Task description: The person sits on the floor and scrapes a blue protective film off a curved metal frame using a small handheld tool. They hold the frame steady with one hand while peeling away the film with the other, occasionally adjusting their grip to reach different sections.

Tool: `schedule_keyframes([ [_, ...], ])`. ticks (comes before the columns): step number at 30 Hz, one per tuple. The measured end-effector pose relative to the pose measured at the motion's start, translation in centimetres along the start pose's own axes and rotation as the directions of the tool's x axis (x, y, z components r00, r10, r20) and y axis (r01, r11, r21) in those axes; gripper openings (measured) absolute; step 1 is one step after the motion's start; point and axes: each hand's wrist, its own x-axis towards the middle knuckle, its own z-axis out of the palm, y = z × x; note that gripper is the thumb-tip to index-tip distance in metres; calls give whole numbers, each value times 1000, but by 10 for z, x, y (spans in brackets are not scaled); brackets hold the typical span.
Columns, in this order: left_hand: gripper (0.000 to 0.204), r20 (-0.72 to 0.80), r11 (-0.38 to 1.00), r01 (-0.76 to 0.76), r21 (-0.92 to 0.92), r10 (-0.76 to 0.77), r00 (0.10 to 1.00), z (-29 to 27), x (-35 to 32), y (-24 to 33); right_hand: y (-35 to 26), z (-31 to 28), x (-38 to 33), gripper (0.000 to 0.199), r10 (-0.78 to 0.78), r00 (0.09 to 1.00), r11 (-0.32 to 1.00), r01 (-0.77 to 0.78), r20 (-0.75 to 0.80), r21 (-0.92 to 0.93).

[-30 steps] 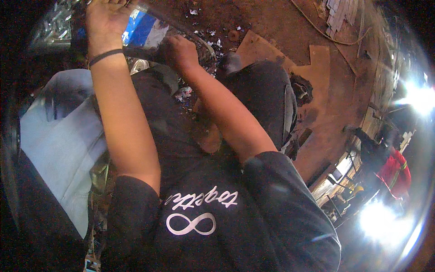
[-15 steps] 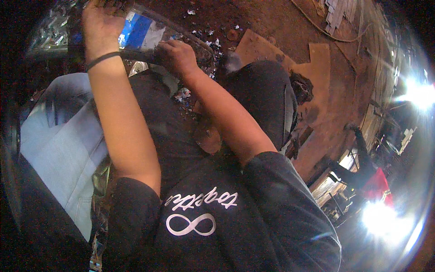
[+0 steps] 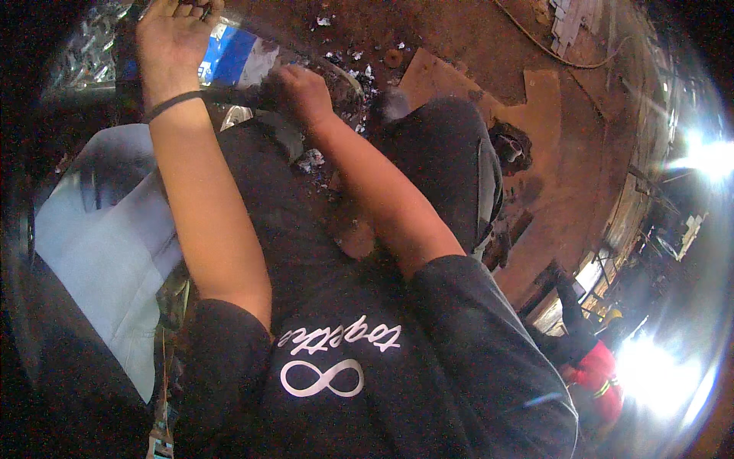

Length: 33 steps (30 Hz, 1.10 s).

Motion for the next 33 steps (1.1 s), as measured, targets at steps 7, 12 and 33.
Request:
schedule_keyframes([
  [7, 21, 21, 999, 28, -17, -28, 999, 1, 5, -5, 0, -8, -3, 15, 3, 999, 997, 0, -43, 72],
  [12, 21, 23, 1000, 9, 6, -9, 1000, 0, 2, -1, 2, -2, -3, 13, -37, 999, 994, 41, -40, 98],
  [33, 16, 35, 1000, -27, 11, 26, 999, 1, 3, -7, 3, -2, -2, 11, 76, 996, 997, -75, 52, -18],
])
